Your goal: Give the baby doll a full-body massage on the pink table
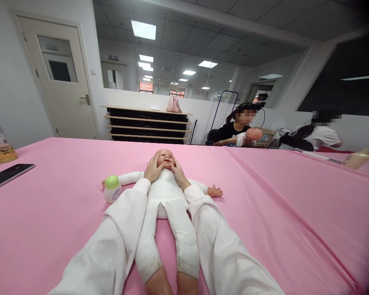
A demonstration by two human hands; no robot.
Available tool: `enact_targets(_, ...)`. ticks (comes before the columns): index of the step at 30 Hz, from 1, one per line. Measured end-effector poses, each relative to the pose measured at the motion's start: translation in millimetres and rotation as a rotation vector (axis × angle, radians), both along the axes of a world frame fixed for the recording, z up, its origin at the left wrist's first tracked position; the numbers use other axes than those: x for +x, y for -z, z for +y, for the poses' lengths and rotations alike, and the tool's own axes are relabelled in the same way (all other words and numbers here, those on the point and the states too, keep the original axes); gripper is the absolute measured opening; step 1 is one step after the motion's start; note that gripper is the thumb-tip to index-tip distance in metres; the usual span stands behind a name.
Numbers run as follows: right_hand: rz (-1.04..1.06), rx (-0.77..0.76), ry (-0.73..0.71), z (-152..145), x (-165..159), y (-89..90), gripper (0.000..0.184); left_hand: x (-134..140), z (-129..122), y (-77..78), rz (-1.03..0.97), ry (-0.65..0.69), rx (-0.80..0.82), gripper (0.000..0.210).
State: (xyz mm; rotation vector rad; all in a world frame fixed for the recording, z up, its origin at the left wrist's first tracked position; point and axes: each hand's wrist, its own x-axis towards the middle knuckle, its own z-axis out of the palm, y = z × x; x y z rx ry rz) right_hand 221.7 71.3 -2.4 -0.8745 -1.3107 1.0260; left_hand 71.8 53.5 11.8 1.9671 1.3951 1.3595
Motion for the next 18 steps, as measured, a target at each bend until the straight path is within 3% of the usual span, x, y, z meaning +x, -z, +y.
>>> enact_targets(6,-0.078,0.030,0.027,-4.7,-1.0,-1.6,0.096,0.5,-2.2,-1.0,0.012,-0.013,-0.014,0.071)
enact_targets(13,0.051,0.006,-0.031,-1.7,-0.4,-2.8,0.086,0.9,1.1,0.7,0.004,-0.013,0.014,0.056)
enact_targets(18,0.007,0.009,0.010,-4.0,-0.9,-3.6,0.087,0.7,-1.8,-2.5,0.039,-0.017,-0.031,0.070)
